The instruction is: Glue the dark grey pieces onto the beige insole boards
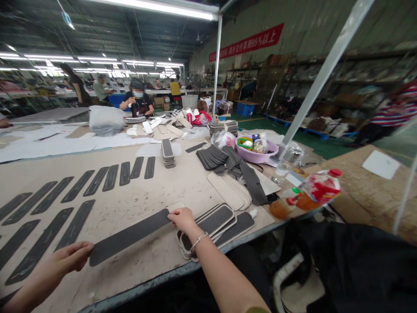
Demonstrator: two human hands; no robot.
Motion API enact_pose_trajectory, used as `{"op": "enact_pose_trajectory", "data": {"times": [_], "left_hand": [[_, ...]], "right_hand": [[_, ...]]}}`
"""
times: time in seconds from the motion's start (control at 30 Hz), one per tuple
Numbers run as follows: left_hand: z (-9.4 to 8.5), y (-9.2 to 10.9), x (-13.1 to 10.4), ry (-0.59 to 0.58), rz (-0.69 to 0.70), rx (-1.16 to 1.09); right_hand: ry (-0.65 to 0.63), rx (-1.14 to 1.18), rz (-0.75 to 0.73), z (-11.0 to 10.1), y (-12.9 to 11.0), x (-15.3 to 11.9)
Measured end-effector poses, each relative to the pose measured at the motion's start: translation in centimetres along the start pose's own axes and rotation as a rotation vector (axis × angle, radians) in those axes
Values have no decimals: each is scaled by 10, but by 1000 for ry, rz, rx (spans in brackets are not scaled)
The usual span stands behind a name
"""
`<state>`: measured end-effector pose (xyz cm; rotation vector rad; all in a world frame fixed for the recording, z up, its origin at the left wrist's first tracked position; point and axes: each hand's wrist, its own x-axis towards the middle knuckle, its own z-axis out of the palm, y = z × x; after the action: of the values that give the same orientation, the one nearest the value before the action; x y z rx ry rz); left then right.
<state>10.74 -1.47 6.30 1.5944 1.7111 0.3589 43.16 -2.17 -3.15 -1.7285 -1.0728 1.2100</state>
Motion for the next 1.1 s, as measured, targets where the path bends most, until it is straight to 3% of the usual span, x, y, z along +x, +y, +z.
{"op": "enact_pose_trajectory", "data": {"times": [0.1, 0.23, 0.37, 0.67, 0.9, 1.1], "left_hand": [[29, 8, 30, -134, -11, -127], [55, 18, 67, -129, -52, -78], [65, 18, 88, -119, -75, -18], [71, 12, 87, -122, -100, -30], [75, 8, 86, -112, -109, -109], [84, 5, 86, -42, -114, -72]], "right_hand": [[59, -110, 27, -21, 2, 18], [84, -216, 114, -35, 8, 36], [83, -298, 157, -37, 15, 44], [87, -457, 114, -37, 16, 45], [49, -469, 127, -37, 31, 53], [54, -460, 151, -35, 39, 56]]}}
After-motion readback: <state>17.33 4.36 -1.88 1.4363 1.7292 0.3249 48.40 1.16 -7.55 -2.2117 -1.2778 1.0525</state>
